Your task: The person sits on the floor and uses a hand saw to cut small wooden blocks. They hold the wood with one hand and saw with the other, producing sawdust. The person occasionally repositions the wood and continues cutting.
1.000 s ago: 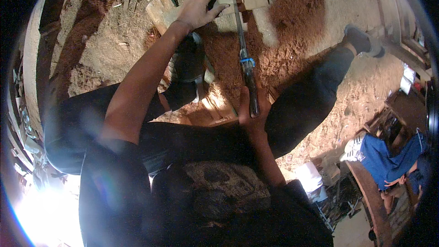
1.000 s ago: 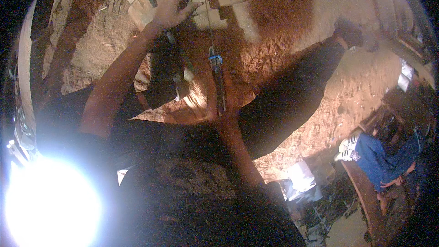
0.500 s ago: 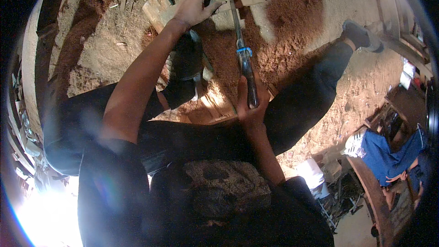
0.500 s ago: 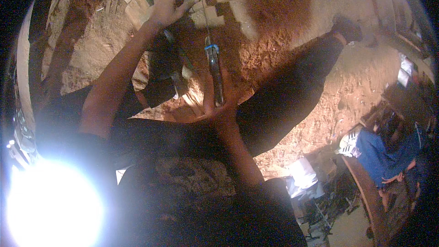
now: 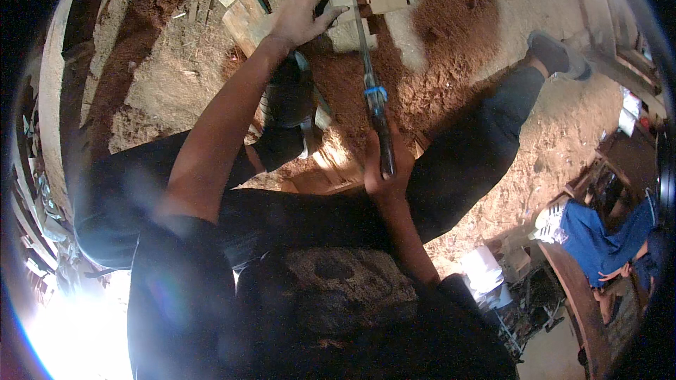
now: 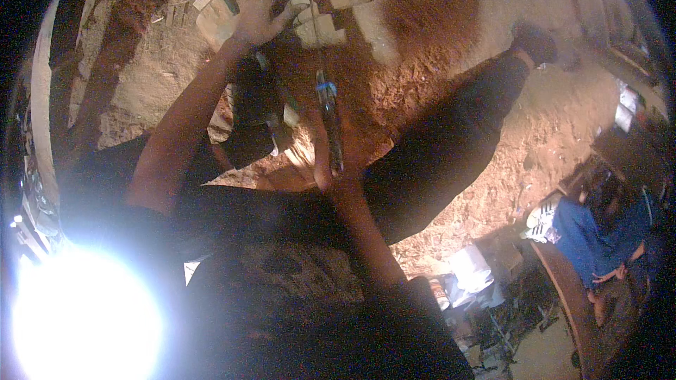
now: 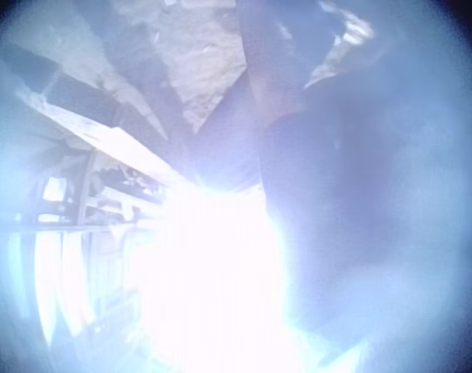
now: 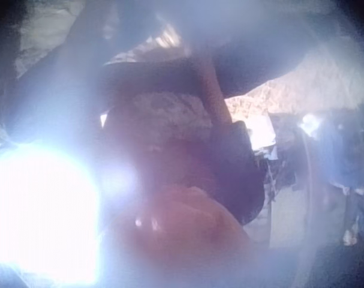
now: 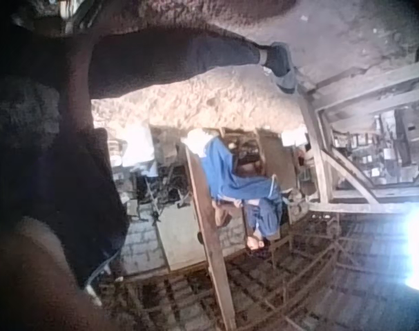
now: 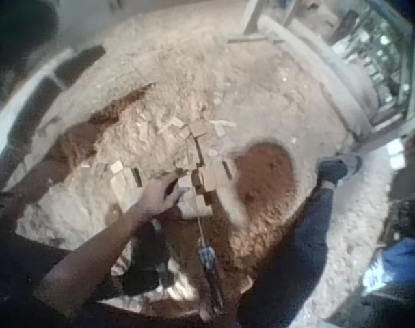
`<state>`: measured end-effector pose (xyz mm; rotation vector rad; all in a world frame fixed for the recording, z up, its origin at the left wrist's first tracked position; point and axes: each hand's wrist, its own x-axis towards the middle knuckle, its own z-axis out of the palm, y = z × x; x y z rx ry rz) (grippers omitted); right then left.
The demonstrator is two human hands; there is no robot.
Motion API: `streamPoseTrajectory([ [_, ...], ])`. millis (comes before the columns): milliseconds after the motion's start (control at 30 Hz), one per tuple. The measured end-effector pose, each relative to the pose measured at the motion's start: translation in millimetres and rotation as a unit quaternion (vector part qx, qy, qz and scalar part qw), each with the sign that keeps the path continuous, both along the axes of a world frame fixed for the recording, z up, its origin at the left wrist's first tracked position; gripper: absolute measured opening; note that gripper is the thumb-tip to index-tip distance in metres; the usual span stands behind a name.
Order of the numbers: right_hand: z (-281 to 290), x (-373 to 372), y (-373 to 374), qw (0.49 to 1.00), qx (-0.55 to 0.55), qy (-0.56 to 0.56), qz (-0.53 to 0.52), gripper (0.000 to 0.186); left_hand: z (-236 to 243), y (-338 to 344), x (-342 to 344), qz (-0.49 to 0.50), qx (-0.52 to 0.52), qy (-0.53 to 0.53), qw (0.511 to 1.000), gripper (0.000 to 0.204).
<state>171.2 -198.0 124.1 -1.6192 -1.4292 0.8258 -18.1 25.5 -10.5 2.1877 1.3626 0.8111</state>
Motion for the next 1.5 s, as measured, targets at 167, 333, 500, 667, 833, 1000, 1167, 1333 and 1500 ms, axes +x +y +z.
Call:
streamPoseTrajectory([
  [167,1.5,7.6,-4.8,0.997,-0.082,-0.004,0.002,0.036,0.3,-0.7,1.8,0.012,-0.056,-0.001,0.998,0.045],
  [333,5.9,5.5,0.8,0.998,-0.061,-0.024,0.020,0.027,-0.5,0.8,-0.2,0.010,-0.018,0.016,1.000,0.046],
  [500,7.6,6.5,-11.9,0.995,-0.099,-0.005,-0.012,0.023,2.1,-2.1,1.8,0.017,-0.045,0.012,0.999,0.046],
  [667,16.5,5.3,-0.9,0.997,-0.078,0.003,0.006,0.026,0.9,1.0,-1.3,0.003,-0.009,0.013,1.000,0.047],
  [833,3.9,2.6,-16.7,0.997,-0.068,-0.023,-0.027,0.032,1.1,-0.4,0.4,0.014,-0.037,0.036,0.999,0.049],
  [1000,14.7,-1.3,19.5,0.997,-0.077,0.014,0.011,0.036,6.2,0.6,-1.7,0.006,-0.057,0.047,0.997,0.049],
  [1167,6.1,1.1,-2.3,0.999,0.000,-0.054,0.002,0.034,6.6,-2.1,-2.0,0.011,-0.040,0.082,0.996,0.047],
  [1333,8.4,-8.3,29.5,0.987,-0.152,0.047,-0.018,0.036,7.2,0.7,4.1,-0.014,-0.043,0.046,0.998,0.047],
  [1500,7.7,-2.4,5.6,0.998,-0.029,0.045,-0.032,0.035,3.9,-0.9,0.5,0.000,-0.004,0.050,0.999,0.046],
])
